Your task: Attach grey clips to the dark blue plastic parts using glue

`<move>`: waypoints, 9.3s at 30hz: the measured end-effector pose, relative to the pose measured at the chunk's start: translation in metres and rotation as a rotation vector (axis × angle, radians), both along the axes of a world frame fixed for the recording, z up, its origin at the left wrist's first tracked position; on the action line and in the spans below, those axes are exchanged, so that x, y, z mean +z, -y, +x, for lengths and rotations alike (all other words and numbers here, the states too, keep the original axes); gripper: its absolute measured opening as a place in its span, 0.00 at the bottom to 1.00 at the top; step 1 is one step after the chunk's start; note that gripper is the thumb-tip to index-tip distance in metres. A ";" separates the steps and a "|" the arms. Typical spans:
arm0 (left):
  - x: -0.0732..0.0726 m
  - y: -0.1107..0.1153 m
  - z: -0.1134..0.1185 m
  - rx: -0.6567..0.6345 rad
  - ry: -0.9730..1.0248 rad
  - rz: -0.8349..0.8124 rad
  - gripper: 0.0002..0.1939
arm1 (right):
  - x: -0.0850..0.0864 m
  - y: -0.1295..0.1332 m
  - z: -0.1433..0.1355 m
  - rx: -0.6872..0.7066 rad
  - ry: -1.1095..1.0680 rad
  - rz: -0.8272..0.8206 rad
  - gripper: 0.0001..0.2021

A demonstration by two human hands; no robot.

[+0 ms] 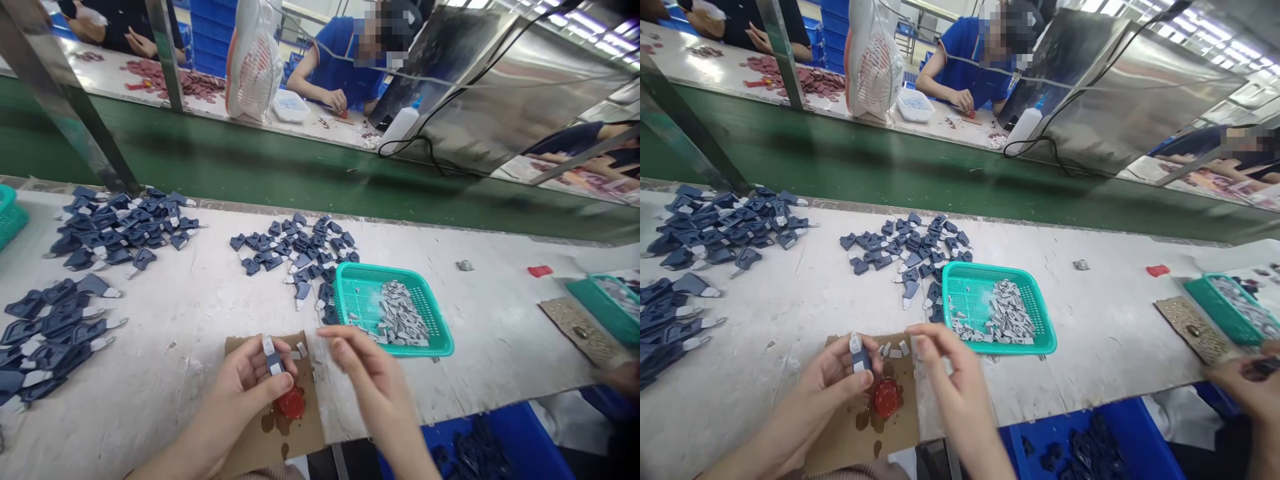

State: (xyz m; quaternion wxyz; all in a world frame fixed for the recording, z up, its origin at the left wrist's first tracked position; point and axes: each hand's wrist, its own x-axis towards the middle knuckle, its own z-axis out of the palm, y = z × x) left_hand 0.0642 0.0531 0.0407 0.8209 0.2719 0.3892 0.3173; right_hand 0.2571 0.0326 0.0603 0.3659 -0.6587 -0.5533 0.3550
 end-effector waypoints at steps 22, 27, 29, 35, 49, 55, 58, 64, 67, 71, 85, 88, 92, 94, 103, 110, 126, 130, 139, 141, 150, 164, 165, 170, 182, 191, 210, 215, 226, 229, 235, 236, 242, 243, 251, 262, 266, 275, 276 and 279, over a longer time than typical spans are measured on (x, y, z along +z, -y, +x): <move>-0.011 -0.264 -0.037 0.289 -1.027 0.728 0.14 | -0.017 -0.059 0.106 0.111 0.468 -0.263 0.15; -0.022 -0.307 -0.034 0.264 -1.271 0.820 0.14 | -0.017 -0.055 0.109 0.065 0.472 -0.246 0.15; -0.026 -0.315 -0.034 0.253 -1.331 0.842 0.15 | -0.017 -0.053 0.109 0.053 0.486 -0.224 0.15; -0.028 -0.315 -0.039 0.200 -1.447 0.912 0.17 | -0.020 -0.055 0.105 0.094 0.511 -0.172 0.12; -0.007 -0.226 -0.036 -0.256 -1.212 0.984 0.16 | -0.020 -0.059 0.102 0.167 0.551 -0.143 0.06; -0.013 -0.213 -0.033 -0.271 -1.161 0.960 0.15 | -0.018 -0.058 0.102 0.147 0.564 -0.179 0.11; -0.013 -0.209 -0.034 -0.233 -1.164 0.930 0.16 | -0.018 -0.058 0.100 0.142 0.577 -0.184 0.10; -0.009 -0.198 -0.046 -0.093 -1.126 0.833 0.13 | -0.018 -0.060 0.098 0.126 0.582 -0.141 0.10; -0.003 -0.187 -0.053 -0.014 -1.062 0.747 0.14 | -0.015 -0.055 0.098 0.083 0.575 -0.090 0.11; 0.009 -0.158 -0.056 0.031 -0.895 0.619 0.19 | -0.001 -0.035 0.084 0.052 0.503 -0.011 0.13; -0.016 -0.031 -0.054 0.006 -0.353 0.225 0.12 | 0.009 0.020 -0.014 0.541 0.401 -0.163 0.09; -0.019 -0.012 -0.051 0.003 -0.316 0.240 0.09 | 0.011 0.018 -0.018 0.566 0.454 -0.170 0.10; -0.025 0.002 -0.048 0.035 -0.311 0.254 0.08 | 0.011 0.016 -0.022 0.594 0.519 -0.179 0.10; -0.028 0.005 -0.046 0.051 -0.303 0.246 0.07 | 0.009 0.016 -0.022 0.599 0.541 -0.175 0.10; -0.027 0.020 -0.031 0.083 -0.201 0.207 0.04 | 0.022 0.015 -0.015 0.462 0.336 -0.165 0.06; -0.024 0.019 -0.016 0.108 -0.102 0.208 0.06 | 0.039 0.006 -0.021 0.392 0.253 -0.099 0.05; -0.021 0.021 -0.016 0.143 -0.041 0.220 0.07 | 0.042 -0.002 -0.037 0.493 0.232 -0.196 0.07; -0.024 0.022 -0.015 0.150 -0.035 0.213 0.07 | 0.041 -0.004 -0.037 0.490 0.228 -0.210 0.07; -0.022 0.022 -0.016 0.167 0.044 0.177 0.08 | 0.040 -0.003 -0.031 0.357 0.074 -0.267 0.08; -0.021 0.021 -0.016 0.172 0.052 0.165 0.08 | 0.034 -0.001 -0.032 0.289 -0.014 -0.279 0.11; -0.015 0.019 -0.013 0.158 0.083 0.161 0.08 | 0.010 0.003 -0.052 0.266 -0.274 -0.394 0.17; -0.015 0.017 -0.009 0.169 0.047 0.120 0.08 | -0.002 0.007 -0.053 0.176 -0.415 -0.301 0.17; -0.015 0.017 -0.008 0.161 0.045 0.108 0.08 | -0.002 0.007 -0.053 0.180 -0.420 -0.289 0.17; -0.012 0.016 -0.006 0.127 0.045 0.053 0.07 | -0.006 0.012 -0.058 0.147 -0.415 -0.232 0.15; 0.004 -0.055 -0.042 0.246 -0.212 0.020 0.10 | 0.010 -0.034 0.073 0.032 0.504 -0.182 0.15; 0.022 -0.129 -0.048 0.310 -0.283 0.121 0.07 | 0.000 -0.053 0.086 0.267 0.543 -0.323 0.09; -0.021 -0.310 -0.034 0.039 -1.385 0.885 0.14 | -0.002 -0.052 0.095 0.325 0.443 -0.196 0.06; -0.025 -0.314 -0.017 0.004 -1.540 1.030 0.17 | -0.007 -0.052 0.109 0.281 0.421 -0.216 0.08; -0.023 -0.329 0.071 -0.207 -1.432 1.357 0.17 | -0.012 -0.048 0.121 0.161 0.450 -0.297 0.14; -0.025 -0.332 0.090 -0.236 -1.390 1.419 0.18 | -0.009 -0.045 0.126 0.170 0.483 -0.260 0.13; -0.036 -0.338 0.117 -0.205 -1.373 1.451 0.23 | -0.008 -0.046 0.131 0.404 0.568 -0.217 0.15; -0.038 -0.339 0.120 -0.200 -1.376 1.446 0.23 | -0.009 -0.047 0.131 0.409 0.587 -0.223 0.14; -0.041 -0.343 0.121 -0.175 -1.400 1.405 0.21 | -0.010 -0.050 0.130 0.356 0.644 -0.222 0.12; -0.040 -0.344 0.120 -0.169 -1.405 1.395 0.21 | -0.011 -0.050 0.130 0.342 0.653 -0.220 0.12; -0.033 -0.351 0.113 -0.151 -1.371 1.233 0.18 | -0.010 -0.051 0.124 0.282 0.696 -0.183 0.09; -0.013 -0.331 0.091 0.092 -0.900 0.772 0.16 | -0.018 -0.051 0.125 0.272 0.711 -0.145 0.07; 0.001 -0.297 0.076 0.114 -0.628 0.546 0.11 | -0.019 -0.051 0.127 0.266 0.682 -0.152 0.07; 0.033 -0.198 0.030 0.189 -0.236 0.295 0.04 | -0.018 -0.049 0.128 0.246 0.679 -0.148 0.10; 0.035 -0.188 0.026 0.196 -0.216 0.281 0.05 | -0.019 -0.050 0.127 0.251 0.684 -0.148 0.10; 0.037 -0.163 0.012 0.205 -0.178 0.252 0.05 | -0.019 -0.051 0.125 0.255 0.705 -0.146 0.10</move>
